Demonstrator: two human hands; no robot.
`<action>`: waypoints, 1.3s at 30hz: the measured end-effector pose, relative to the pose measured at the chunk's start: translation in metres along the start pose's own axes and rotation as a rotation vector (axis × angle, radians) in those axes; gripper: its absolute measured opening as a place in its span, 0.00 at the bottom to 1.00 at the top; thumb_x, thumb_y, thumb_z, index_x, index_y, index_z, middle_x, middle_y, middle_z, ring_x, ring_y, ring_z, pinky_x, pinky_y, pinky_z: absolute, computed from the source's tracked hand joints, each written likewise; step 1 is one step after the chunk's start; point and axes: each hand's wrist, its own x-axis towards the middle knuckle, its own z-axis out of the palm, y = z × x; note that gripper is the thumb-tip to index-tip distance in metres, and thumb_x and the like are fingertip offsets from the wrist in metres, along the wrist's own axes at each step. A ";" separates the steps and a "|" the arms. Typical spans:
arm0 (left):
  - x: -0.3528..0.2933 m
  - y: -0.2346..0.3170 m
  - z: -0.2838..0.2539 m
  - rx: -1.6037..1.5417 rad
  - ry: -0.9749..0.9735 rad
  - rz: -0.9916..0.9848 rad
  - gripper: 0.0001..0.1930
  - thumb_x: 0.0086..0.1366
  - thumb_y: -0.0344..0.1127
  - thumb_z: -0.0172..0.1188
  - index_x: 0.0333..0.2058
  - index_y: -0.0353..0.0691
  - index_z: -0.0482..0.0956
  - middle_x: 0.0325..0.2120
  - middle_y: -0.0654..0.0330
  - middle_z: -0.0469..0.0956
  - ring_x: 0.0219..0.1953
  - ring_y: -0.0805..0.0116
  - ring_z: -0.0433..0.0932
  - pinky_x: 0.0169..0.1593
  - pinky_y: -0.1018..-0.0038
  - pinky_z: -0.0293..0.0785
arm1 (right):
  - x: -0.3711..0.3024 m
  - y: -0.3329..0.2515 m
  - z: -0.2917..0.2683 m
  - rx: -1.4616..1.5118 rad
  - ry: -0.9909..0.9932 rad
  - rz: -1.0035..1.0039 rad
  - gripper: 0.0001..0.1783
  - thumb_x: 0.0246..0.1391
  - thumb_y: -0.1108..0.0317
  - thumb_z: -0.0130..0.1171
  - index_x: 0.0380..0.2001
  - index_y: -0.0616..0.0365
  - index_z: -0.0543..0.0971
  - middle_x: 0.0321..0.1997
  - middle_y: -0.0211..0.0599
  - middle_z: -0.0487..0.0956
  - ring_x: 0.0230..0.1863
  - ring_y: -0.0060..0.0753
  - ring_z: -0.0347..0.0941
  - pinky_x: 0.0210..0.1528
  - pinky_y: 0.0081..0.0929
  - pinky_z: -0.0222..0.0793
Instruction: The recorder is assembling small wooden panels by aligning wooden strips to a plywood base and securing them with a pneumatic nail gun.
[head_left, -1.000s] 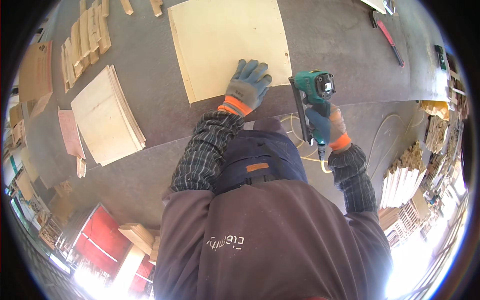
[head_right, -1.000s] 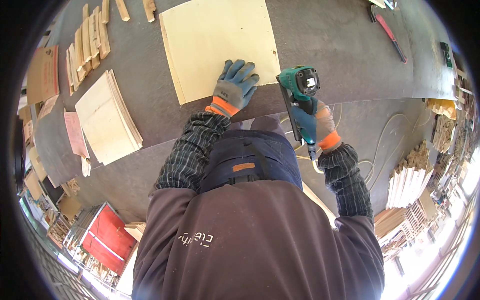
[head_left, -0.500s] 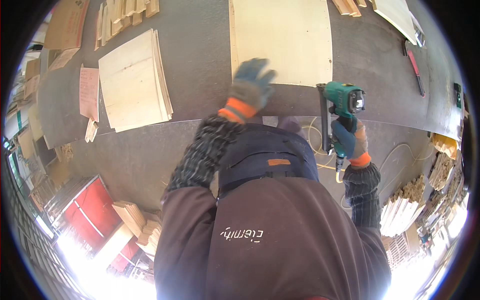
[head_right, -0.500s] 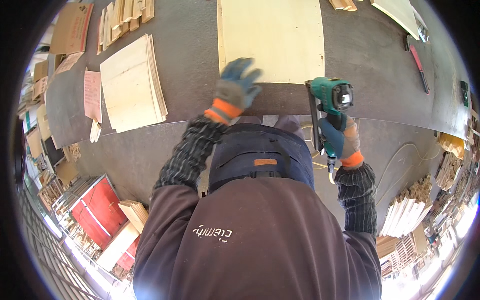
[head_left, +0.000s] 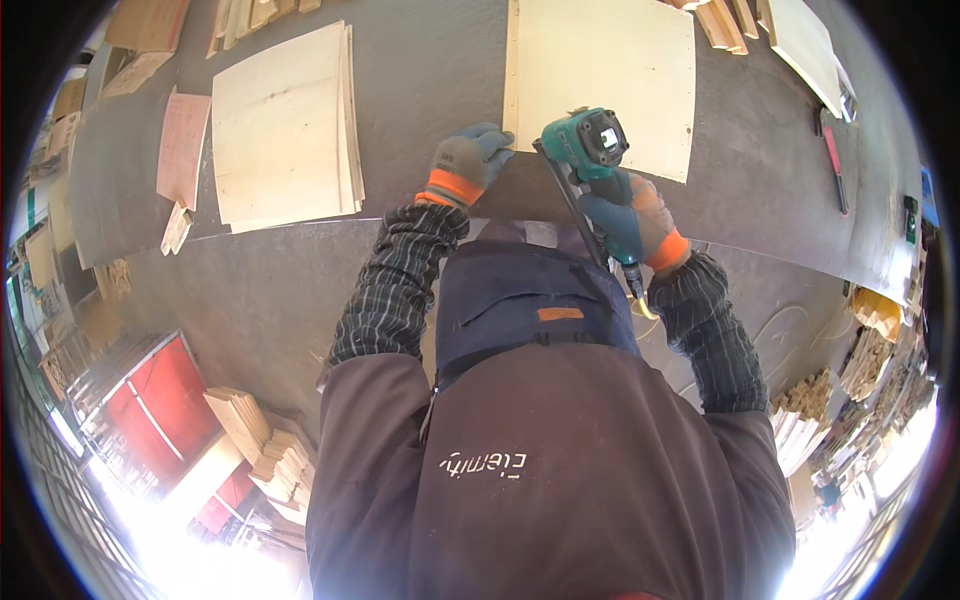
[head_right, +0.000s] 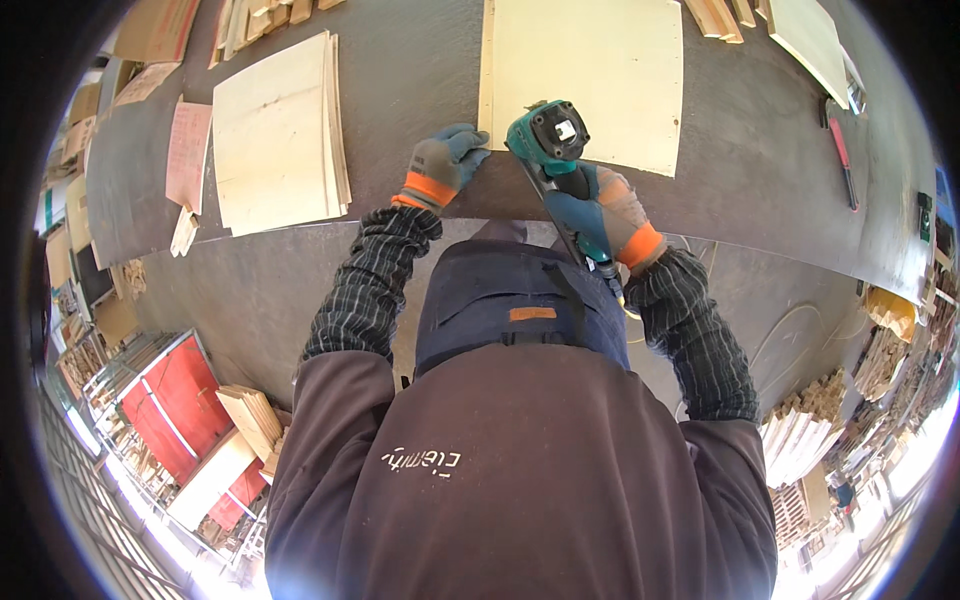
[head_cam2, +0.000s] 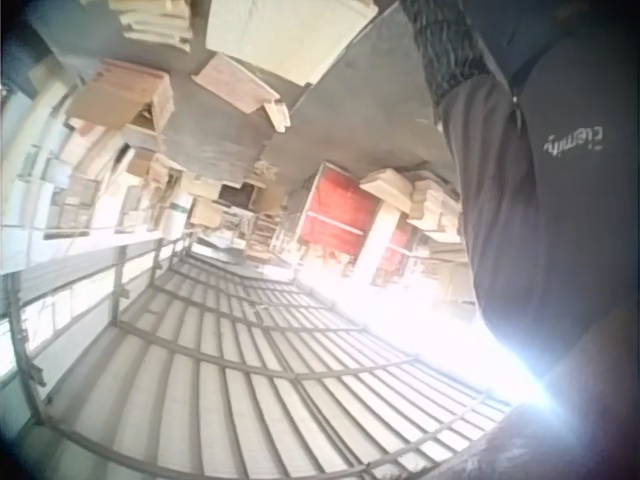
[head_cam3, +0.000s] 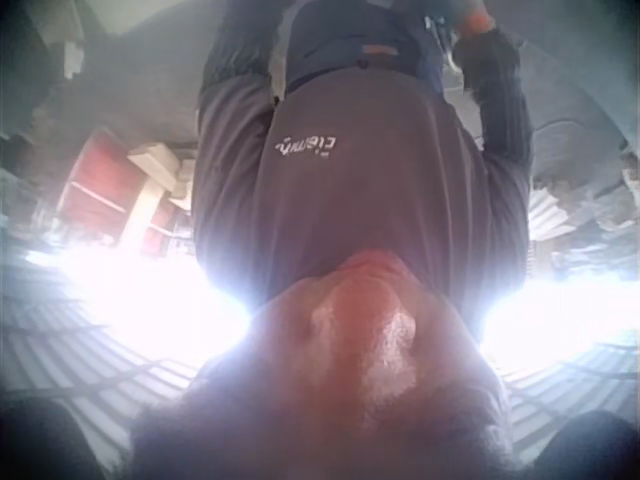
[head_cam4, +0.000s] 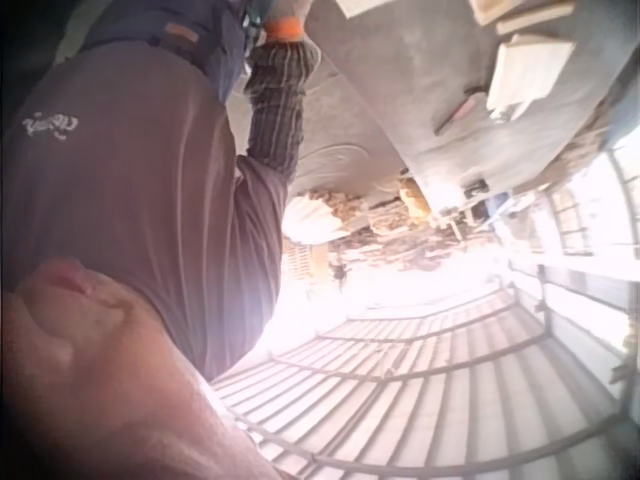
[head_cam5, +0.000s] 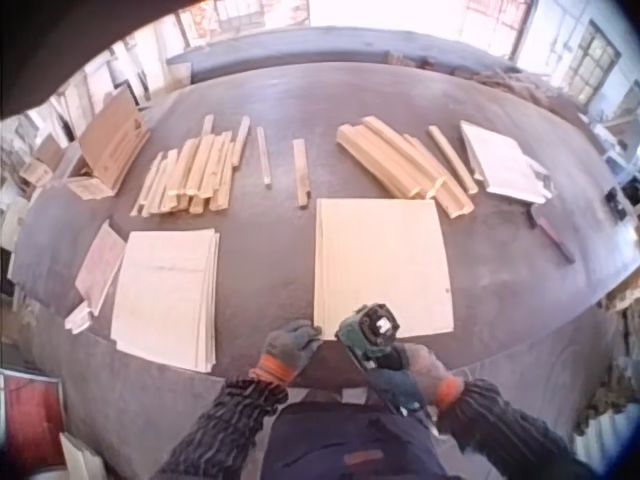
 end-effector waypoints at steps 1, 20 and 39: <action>0.001 -0.002 0.001 -0.001 -0.020 0.005 0.08 0.62 0.33 0.72 0.40 0.43 0.88 0.38 0.56 0.86 0.37 0.51 0.85 0.40 0.60 0.83 | 0.005 -0.003 0.003 0.060 -0.059 -0.034 0.23 0.58 0.63 0.64 0.55 0.58 0.84 0.37 0.25 0.81 0.36 0.16 0.74 0.40 0.24 0.72; 0.000 -0.002 0.006 -0.007 0.037 -0.046 0.07 0.60 0.34 0.73 0.38 0.42 0.89 0.39 0.56 0.87 0.38 0.51 0.86 0.42 0.60 0.83 | 0.006 -0.007 -0.002 -0.178 0.010 0.061 0.23 0.57 0.57 0.67 0.51 0.61 0.85 0.38 0.36 0.86 0.39 0.24 0.80 0.44 0.30 0.77; 0.001 0.008 0.002 0.030 0.025 0.019 0.09 0.58 0.30 0.72 0.39 0.41 0.89 0.40 0.53 0.87 0.39 0.51 0.87 0.43 0.61 0.84 | -0.036 0.035 -0.067 -0.074 0.155 -0.009 0.16 0.59 0.62 0.66 0.46 0.62 0.85 0.34 0.30 0.83 0.33 0.21 0.75 0.37 0.28 0.74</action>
